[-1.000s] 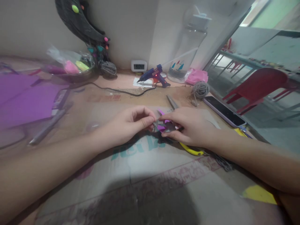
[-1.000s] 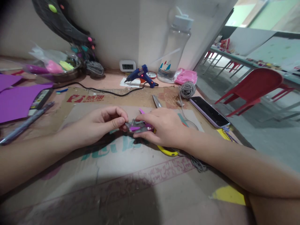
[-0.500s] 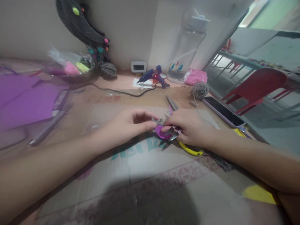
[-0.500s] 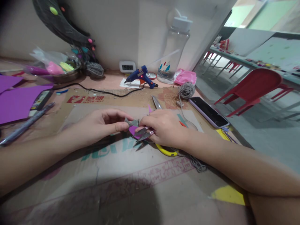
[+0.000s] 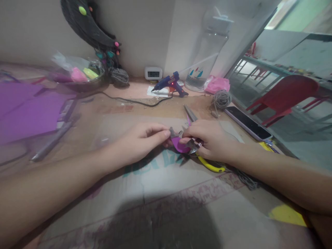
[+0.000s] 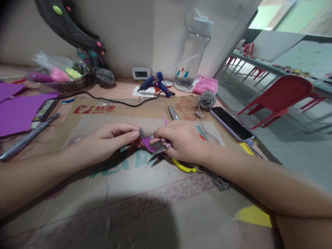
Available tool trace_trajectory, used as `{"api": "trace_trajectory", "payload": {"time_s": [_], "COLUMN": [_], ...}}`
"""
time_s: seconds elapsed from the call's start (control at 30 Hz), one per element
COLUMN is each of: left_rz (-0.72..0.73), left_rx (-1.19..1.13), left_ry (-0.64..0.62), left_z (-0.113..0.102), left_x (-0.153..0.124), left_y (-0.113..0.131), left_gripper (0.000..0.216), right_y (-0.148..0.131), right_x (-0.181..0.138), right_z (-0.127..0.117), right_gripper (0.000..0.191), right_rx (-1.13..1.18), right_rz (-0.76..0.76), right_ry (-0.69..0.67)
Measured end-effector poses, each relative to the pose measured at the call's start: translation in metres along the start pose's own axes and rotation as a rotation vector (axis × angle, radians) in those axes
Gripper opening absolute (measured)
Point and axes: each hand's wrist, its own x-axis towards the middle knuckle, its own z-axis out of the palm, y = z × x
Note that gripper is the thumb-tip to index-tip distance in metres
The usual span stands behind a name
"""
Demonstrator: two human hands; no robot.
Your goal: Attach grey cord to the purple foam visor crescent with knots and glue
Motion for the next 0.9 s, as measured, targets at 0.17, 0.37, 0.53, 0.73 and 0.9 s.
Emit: {"api": "trace_trajectory", "payload": {"time_s": [0.17, 0.37, 0.53, 0.73, 0.9], "left_rz": [0.017, 0.02, -0.003, -0.043, -0.033], "left_rx": [-0.13, -0.111, -0.143, -0.167, -0.165], "left_ry": [0.003, -0.024, -0.024, -0.021, -0.036], "left_z": [-0.0006, -0.0018, 0.0, 0.0008, -0.0004], "left_x": [0.0024, 0.004, 0.003, 0.003, 0.0041], "left_y": [-0.0024, -0.0004, 0.0023, 0.004, 0.0014], "left_gripper": [0.026, 0.017, 0.012, 0.01, 0.012], "right_y": [-0.0005, -0.002, -0.0038, -0.0026, -0.0006], "right_x": [0.0012, 0.0035, 0.0046, 0.0046, 0.0034], "right_z": [-0.0015, -0.0022, -0.0029, -0.0013, 0.0011], "right_gripper": [0.023, 0.02, 0.02, 0.016, 0.014], "right_rx": [0.027, 0.048, 0.051, 0.052, 0.045], "right_rz": [-0.027, -0.073, -0.055, -0.049, -0.042], "right_ry": [-0.009, -0.027, -0.048, -0.092, -0.102]}}
